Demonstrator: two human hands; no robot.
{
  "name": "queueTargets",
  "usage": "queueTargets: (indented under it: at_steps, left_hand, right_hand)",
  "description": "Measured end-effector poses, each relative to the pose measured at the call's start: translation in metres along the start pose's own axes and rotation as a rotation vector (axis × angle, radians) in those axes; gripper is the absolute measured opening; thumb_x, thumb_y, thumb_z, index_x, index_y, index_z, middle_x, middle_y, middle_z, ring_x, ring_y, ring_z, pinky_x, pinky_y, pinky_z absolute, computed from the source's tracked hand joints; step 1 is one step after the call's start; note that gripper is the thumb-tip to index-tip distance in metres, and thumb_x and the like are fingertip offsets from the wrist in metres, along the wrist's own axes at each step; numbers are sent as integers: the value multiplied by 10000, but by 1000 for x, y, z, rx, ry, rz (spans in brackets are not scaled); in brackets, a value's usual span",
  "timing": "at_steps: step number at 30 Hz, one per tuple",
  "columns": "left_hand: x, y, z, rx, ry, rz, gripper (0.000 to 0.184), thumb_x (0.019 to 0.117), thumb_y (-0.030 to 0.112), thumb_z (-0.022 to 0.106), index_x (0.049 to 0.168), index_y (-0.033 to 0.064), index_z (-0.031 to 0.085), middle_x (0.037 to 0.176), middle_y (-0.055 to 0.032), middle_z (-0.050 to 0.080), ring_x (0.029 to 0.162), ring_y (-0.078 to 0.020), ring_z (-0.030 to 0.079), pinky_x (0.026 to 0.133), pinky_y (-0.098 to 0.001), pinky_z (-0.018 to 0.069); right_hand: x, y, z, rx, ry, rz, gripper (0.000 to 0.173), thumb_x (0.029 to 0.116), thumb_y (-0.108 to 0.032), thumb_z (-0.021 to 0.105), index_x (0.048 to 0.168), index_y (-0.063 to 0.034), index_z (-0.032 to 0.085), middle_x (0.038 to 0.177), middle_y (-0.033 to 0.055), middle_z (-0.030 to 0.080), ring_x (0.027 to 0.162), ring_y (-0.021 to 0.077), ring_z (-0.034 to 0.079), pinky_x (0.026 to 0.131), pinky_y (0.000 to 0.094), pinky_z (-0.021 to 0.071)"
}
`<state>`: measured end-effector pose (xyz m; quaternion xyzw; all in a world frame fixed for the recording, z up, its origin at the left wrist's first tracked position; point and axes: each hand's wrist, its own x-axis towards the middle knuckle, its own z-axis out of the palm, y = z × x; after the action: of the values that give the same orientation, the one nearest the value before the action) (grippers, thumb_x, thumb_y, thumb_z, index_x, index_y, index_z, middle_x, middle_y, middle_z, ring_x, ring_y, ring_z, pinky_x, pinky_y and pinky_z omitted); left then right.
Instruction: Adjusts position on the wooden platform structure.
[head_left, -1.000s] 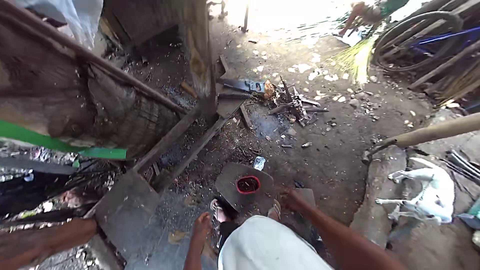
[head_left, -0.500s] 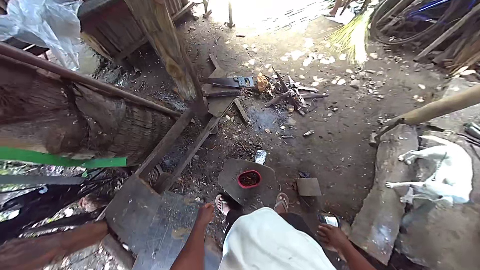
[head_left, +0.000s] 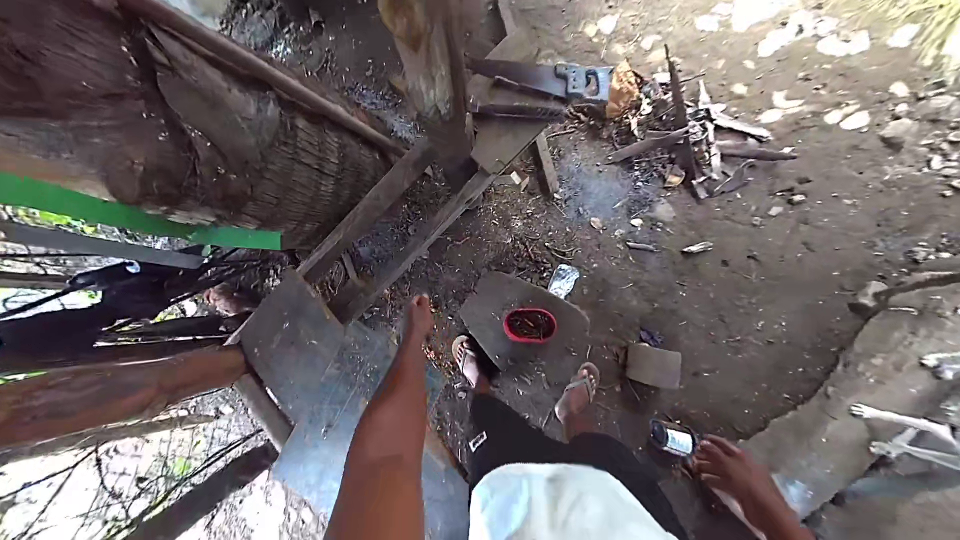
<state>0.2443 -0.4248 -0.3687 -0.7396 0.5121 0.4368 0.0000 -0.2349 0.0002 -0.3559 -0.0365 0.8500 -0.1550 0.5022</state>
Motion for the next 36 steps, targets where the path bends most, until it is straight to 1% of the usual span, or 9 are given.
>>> queueTargets:
  at_steps: [5, 10, 12, 16, 18, 22, 26, 30, 36]
  left_hand:
    - [119, -28, -40, 94, 146, -1, 520, 1118, 422, 327, 1477, 99, 519, 1343, -230, 643, 1227, -434, 628, 1019, -688, 472]
    - [215, -30, -60, 126, 193, 15, 563, 1115, 456, 304, 1412, 72, 589, 1318, -250, 650, 1234, -447, 620, 1017, -686, 463]
    - [235, -28, -49, 109, 153, -41, 647, 1096, 561, 256, 1445, 114, 566, 1341, -243, 638, 1250, -452, 606, 1020, -702, 455]
    - [242, -23, -35, 242, 181, -177, 720, 1038, 690, 226, 1384, 202, 626, 1211, -241, 700, 1114, -481, 667, 880, -725, 502]
    - [245, -26, -37, 241, 195, -178, 718, 1029, 702, 229, 1353, 214, 645, 1148, -231, 720, 1049, -479, 688, 824, -722, 521]
    - [245, -25, -36, 241, 188, -228, 693, 1013, 728, 236, 1363, 276, 630, 1054, -183, 749, 965, -430, 720, 792, -685, 543]
    - [250, -13, -41, 274, 185, -253, 626, 1046, 636, 300, 1402, 246, 634, 1073, -199, 752, 970, -434, 727, 806, -665, 549]
    - [247, -20, -34, 316, 236, -232, 558, 1056, 555, 320, 1313, 218, 683, 1072, -169, 757, 953, -414, 735, 782, -647, 561]
    - [247, -24, -31, 347, 241, -240, 510, 1046, 478, 336, 1284, 213, 703, 1077, -151, 761, 933, -391, 744, 762, -630, 570]
  right_hand:
    - [12, -118, 107, -562, -44, -393, 352, 1071, -274, 526, 1270, -31, 686, 1114, 223, 722, 1000, 398, 709, 909, 659, 537]
    - [17, -321, 278, -800, -176, -660, 385, 1084, -351, 476, 1343, -143, 672, 1242, 109, 722, 1154, 285, 688, 1019, 559, 521]
    - [20, -399, 338, -895, -198, -819, 405, 1086, -359, 446, 1356, -150, 663, 1256, 114, 709, 1164, 290, 679, 1012, 535, 527]
    - [36, -517, 422, -939, -88, -1130, 346, 1071, -337, 494, 1264, -148, 709, 1147, 117, 734, 1062, 316, 709, 898, 558, 573]
    - [55, -559, 457, -971, -47, -1244, 354, 1065, -348, 492, 1256, -141, 706, 1186, 110, 724, 1150, 304, 676, 996, 537, 534]
    - [105, -589, 508, -1198, -39, -1382, 424, 1078, -408, 439, 1170, -109, 725, 1126, 131, 733, 1127, 320, 678, 1057, 548, 480]
    - [135, -583, 532, -1161, 98, -1507, 386, 1033, -452, 464, 1040, -190, 747, 896, 73, 737, 848, 287, 718, 775, 522, 573]
    - [115, -594, 527, -1331, -85, -1306, 400, 1037, -429, 431, 1073, -182, 743, 985, 95, 735, 921, 316, 708, 808, 562, 553]
    - [113, -596, 527, -1375, -121, -1304, 453, 1055, -426, 351, 1133, -176, 721, 993, 110, 737, 949, 325, 716, 823, 565, 554]
